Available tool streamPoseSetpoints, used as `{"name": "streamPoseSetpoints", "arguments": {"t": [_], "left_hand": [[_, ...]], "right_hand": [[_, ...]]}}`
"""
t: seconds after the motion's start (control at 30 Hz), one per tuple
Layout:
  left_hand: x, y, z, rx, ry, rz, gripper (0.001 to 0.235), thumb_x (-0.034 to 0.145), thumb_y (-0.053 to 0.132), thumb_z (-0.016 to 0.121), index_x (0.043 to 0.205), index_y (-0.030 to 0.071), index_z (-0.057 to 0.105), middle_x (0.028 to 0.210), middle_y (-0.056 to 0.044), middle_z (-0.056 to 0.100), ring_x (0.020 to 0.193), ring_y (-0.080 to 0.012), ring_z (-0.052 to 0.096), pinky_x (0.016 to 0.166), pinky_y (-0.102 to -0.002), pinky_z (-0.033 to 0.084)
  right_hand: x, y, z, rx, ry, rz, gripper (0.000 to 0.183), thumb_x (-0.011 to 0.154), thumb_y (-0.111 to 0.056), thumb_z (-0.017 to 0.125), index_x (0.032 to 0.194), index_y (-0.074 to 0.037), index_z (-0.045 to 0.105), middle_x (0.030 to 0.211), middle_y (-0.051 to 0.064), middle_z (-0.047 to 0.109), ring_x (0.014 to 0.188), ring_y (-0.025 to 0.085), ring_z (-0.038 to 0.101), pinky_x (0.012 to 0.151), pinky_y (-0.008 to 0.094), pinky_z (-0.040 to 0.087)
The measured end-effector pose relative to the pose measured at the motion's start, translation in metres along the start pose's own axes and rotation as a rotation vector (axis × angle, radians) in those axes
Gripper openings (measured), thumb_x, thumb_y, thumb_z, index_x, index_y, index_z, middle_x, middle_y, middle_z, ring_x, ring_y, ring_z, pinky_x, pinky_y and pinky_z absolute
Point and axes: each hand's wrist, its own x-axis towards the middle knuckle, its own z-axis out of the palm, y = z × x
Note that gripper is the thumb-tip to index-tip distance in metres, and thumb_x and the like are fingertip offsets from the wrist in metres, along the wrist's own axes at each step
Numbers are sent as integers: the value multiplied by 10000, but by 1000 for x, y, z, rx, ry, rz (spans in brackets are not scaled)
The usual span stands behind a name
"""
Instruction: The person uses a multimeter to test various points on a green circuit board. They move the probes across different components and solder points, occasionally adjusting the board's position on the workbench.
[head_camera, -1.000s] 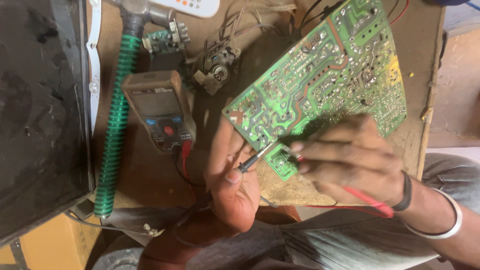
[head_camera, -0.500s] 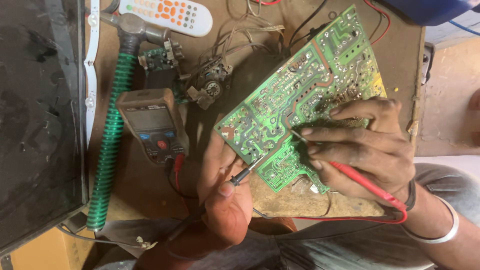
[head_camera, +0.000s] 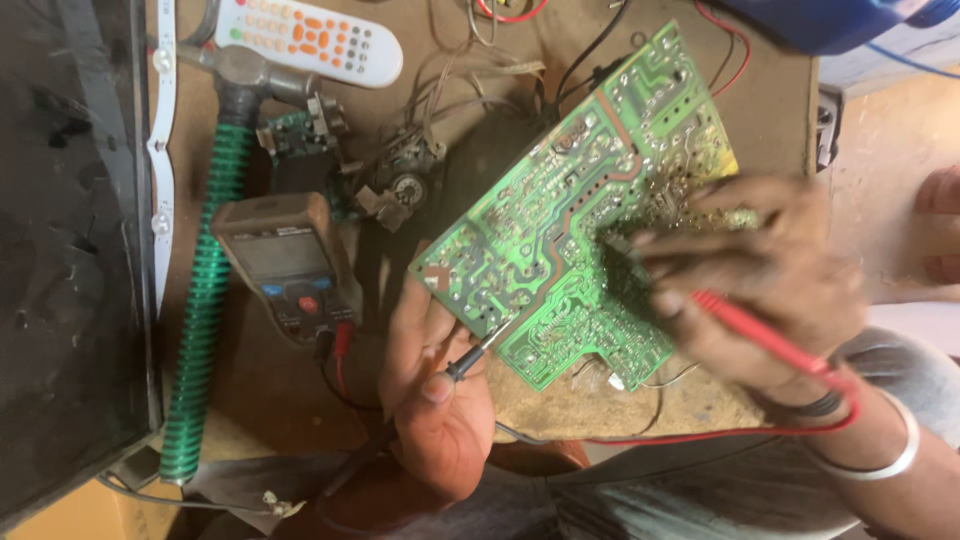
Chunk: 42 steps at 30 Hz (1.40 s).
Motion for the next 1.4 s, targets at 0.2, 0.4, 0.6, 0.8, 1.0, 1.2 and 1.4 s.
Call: {"name": "streamPoseSetpoints", "arguments": {"t": [0.2,0.4,0.6,0.8,1.0,1.2,1.4], "left_hand": [[2,-2,-4,92,-71,117,831,1044,317,475,1614,-201,166,1622,-375,324,1530,-375,390,1307,-452,264],[-2,5,-9,91,-124,72,756,1053,216,387,1633,-167,91,1681,-368,266,1528,-365,347,1322,-445,226],[-6,11,-13,83,-178,-55,761,1016,144,352,1649,-130,30,1697,-342,230,1554,-364,311,1337,-440,195],[-2,19,-8,120,-226,-67,735,1048,155,360,1646,-99,16,1686,-329,258,1526,-332,329,1314,-422,217],[0,24,-7,38,-241,-178,854,1032,235,471,1695,-35,5,1700,-298,268,1526,-341,401,1297,-446,314],[2,11,-14,-337,-250,-315,1030,884,303,643,1674,37,37,1782,-159,106,1428,-309,420,1201,-471,401],[1,13,-14,-342,-255,-235,963,897,250,637,1677,44,112,1508,-143,300,1399,-223,375,1230,-483,391]], "right_hand": [[-27,-10,2,-70,-131,-86,105,838,-146,772,921,-113,716,905,58,768,1006,206,675,929,352,463],[-21,-15,6,-73,-119,39,112,842,-129,768,896,-62,696,886,86,756,892,260,703,873,385,514],[-21,-16,9,-66,-126,49,106,930,-138,739,916,-41,699,913,96,758,899,235,688,827,350,529],[-23,-16,9,-67,-117,49,115,955,-141,733,920,-37,698,916,107,759,894,239,681,819,332,530],[-20,-17,6,-22,-123,63,126,964,-152,720,938,-35,682,890,94,743,895,215,690,820,299,540],[-39,-7,10,162,42,97,297,1092,-304,590,998,-24,569,910,163,618,882,250,643,813,331,578],[-57,12,12,-39,215,26,534,1122,-488,387,1035,30,478,864,211,593,793,348,639,708,400,518]]}}
